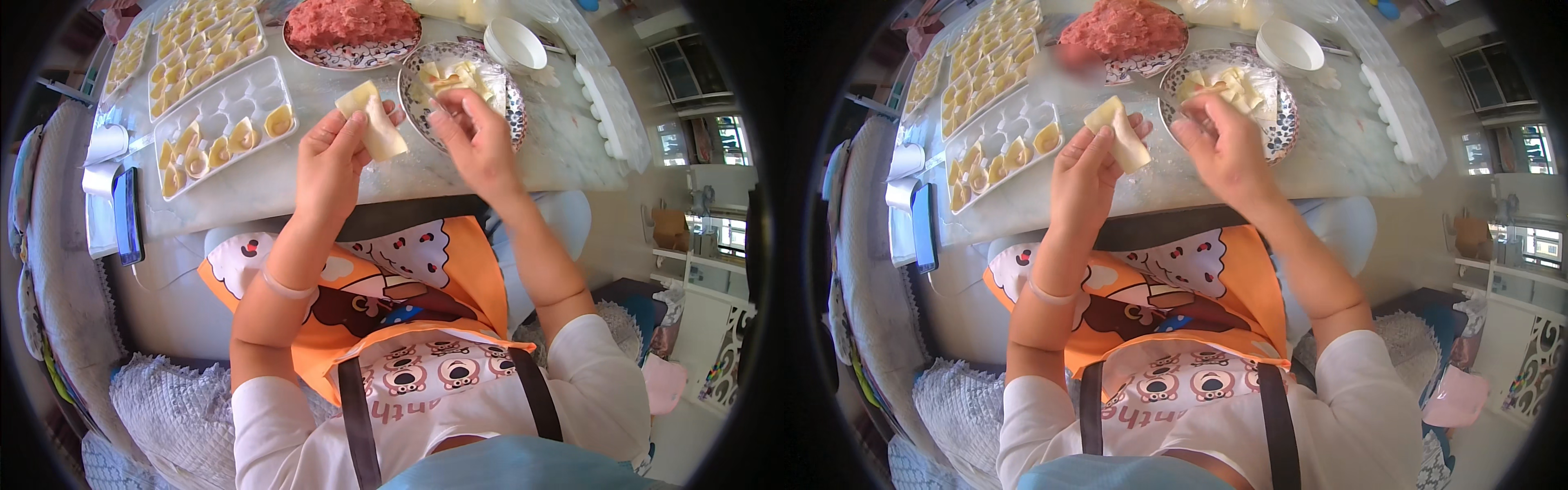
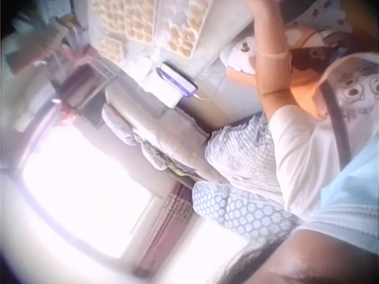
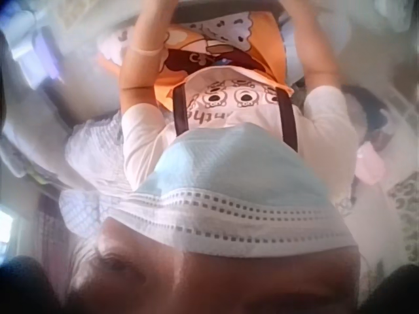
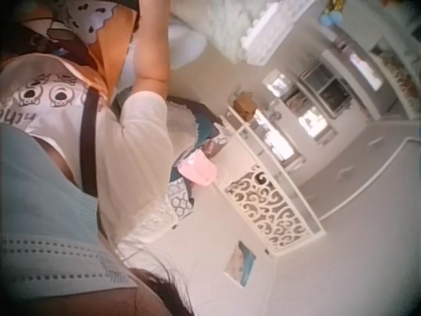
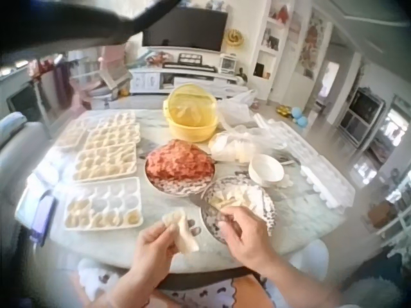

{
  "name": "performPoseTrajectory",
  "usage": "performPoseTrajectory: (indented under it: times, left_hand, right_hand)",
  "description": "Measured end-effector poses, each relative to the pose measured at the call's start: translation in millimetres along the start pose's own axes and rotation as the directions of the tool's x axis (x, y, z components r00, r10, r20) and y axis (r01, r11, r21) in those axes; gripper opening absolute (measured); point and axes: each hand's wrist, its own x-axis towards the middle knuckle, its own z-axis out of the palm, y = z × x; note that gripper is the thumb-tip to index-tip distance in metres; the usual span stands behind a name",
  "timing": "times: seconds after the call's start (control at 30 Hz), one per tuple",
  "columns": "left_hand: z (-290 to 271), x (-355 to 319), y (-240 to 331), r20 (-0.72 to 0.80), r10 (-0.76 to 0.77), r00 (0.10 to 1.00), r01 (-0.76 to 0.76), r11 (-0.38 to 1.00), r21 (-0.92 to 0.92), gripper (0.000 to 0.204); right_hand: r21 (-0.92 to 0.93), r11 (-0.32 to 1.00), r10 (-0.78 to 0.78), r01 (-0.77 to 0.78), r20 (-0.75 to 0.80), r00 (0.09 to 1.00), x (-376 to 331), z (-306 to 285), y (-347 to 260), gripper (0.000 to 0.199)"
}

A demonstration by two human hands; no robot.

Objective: The person sits on the floor and repeatedly scoops meat filling onto square dumpling wrappers using a spoon. They fold the wrappers over the filling to seal them and place the finished dumplings into a white tray.

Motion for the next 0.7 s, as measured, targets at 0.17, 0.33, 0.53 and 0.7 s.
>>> performPoseTrajectory:
  times: [0.17,0.33,0.53,0.7]
  left_hand:
    - [3.3,-4.1,-6.6,-0.050,0.122,0.991,-0.126,0.988,-0.088,0.029]
    - [-3.0,-1.1,-13.1,-0.054,0.281,0.958,-0.268,0.948,0.174,0.030]
    - [-7.4,3.7,-26.8,-0.103,0.315,0.944,-0.286,0.931,0.226,0.031]
    - [-11.7,7.3,-28.8,-0.064,0.412,0.909,-0.365,0.861,0.355,0.032]
  right_hand:
    - [0.375,0.913,0.182,-0.161,-0.020,0.983,-16.3,53.1,0.0,0.023]
    - [0.500,0.849,0.268,-0.172,-0.126,0.955,-15.4,70.9,-11.9,0.019]
    - [0.745,0.636,0.435,-0.202,-0.129,0.891,-15.8,74.6,-17.7,0.017]
    - [0.556,0.827,0.269,-0.081,-0.267,0.925,-12.9,80.8,-5.0,0.011]
